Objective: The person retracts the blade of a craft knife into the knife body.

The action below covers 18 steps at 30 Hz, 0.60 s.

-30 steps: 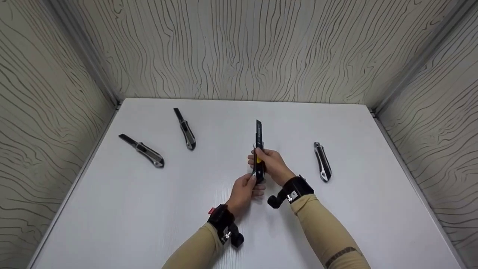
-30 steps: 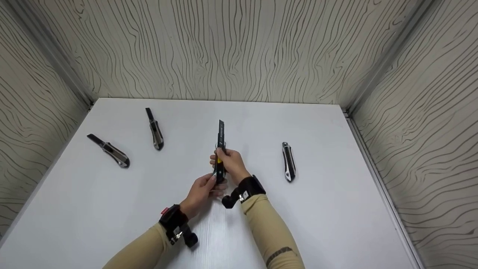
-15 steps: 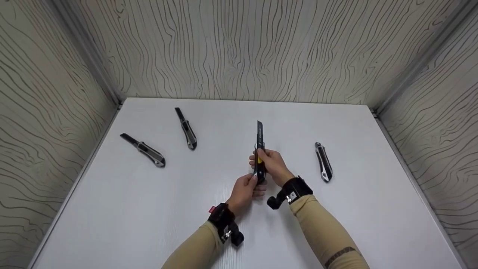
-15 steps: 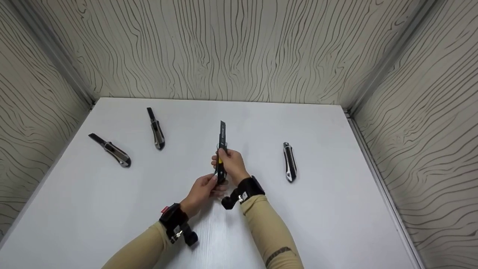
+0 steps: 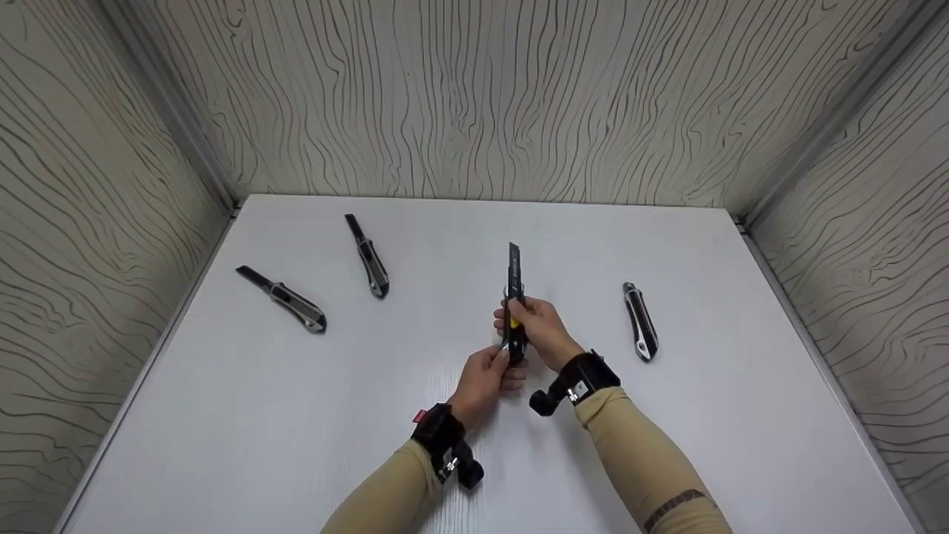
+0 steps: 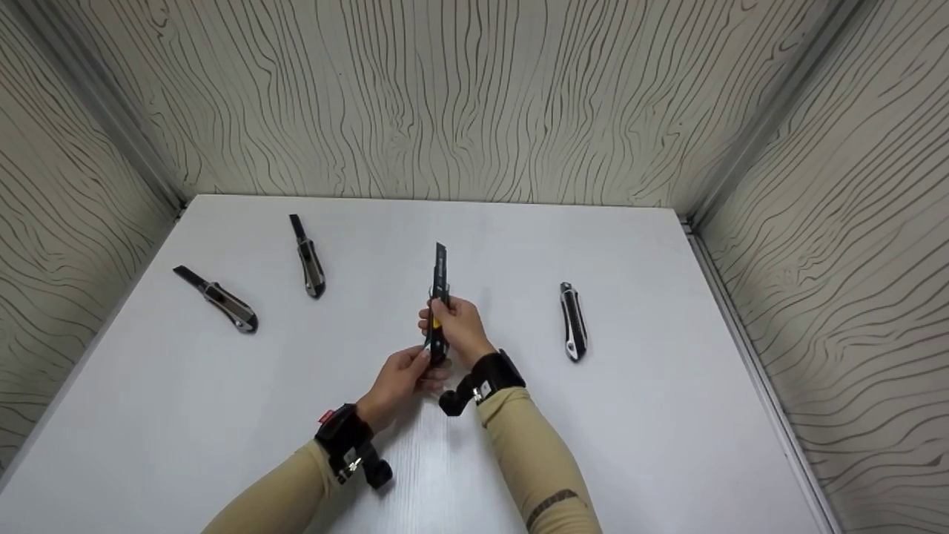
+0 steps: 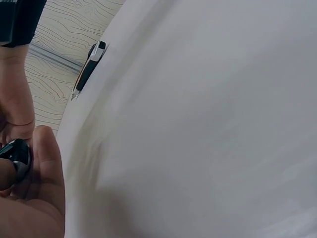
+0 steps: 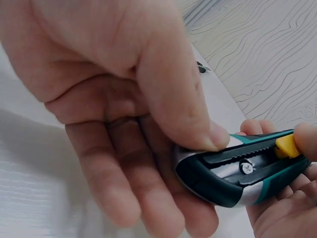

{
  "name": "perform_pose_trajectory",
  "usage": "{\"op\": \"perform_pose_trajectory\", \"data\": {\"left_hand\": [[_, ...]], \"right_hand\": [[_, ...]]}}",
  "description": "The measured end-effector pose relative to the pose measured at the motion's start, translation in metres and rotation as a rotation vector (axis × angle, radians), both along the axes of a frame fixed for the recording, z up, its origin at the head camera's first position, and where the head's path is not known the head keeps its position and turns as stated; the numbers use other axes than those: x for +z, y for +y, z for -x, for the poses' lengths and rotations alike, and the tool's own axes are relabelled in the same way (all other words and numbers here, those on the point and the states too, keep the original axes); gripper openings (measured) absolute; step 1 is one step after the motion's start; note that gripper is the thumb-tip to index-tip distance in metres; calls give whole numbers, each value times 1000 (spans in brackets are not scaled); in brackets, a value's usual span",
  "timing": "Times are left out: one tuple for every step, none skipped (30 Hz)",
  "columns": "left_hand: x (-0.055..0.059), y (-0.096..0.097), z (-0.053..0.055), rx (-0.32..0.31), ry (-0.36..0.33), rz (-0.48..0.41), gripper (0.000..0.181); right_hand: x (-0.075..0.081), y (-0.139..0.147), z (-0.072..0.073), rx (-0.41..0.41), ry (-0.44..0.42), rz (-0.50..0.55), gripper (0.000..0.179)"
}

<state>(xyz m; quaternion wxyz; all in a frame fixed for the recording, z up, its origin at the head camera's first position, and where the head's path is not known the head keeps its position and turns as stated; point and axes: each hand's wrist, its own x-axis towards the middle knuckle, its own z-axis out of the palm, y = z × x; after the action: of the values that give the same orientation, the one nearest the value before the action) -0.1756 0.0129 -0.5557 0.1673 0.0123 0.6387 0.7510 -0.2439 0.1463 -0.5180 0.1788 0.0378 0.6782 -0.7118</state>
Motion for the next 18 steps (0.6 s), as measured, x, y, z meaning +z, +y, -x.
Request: {"op": "perform_pose_trajectory", "data": {"left_hand": [[0,0,0,0,1,0,33],[-1,-1,0,0,4,0,33],[-1,-1,0,2,2,-3,33],[-1,-1,0,2,1,-5,33],[-1,-1,-1,3,1,-6,33],[-1,-1,-1,4,1,-5,33],[-1,-1,-1,6,-2,-7,33],[-1,-1,-1,8,-7,-9,33],[0,-1,-1,10,-13,-11,33],[0,-1,-1,11,-16,-13,33],[0,0,-1,13,-19,-12,33],[0,0,-1,14,-22,-13,33],[0,0,-1,15,-25,-14,32],[0,0,-1,15,-24,-9,32],[0,0,-1,16,-26,-5,32],[0,-1,-1,16,-27,-3,32],[0,-1,-1,16,-27,0,32],[-1,-1,-1,15,-23,2,32]], "right_hand": [[0,0,0,5,1,2,43],[0,0,0,9,2,2,43],[0,0,0,13,3,1,43],[0,0,0,17,3,-2,42],[0,0,0,20,3,-3,41],[0,0,0,21,-1,-2,41],[0,0,0,21,-5,-2,40],[0,0,0,22,-7,0,40],[0,0,1,24,-8,2,39],[0,0,1,24,-9,4,39],[0,0,1,25,-10,5,39],[0,0,1,26,-12,6,39],[0,0,2,26,-13,7,39],[-1,0,2,26,-16,10,40],[-1,0,2,26,-17,11,40],[-1,0,2,26,-18,13,40],[-2,0,2,27,-19,16,40],[-2,0,2,25,-21,19,40]]}}
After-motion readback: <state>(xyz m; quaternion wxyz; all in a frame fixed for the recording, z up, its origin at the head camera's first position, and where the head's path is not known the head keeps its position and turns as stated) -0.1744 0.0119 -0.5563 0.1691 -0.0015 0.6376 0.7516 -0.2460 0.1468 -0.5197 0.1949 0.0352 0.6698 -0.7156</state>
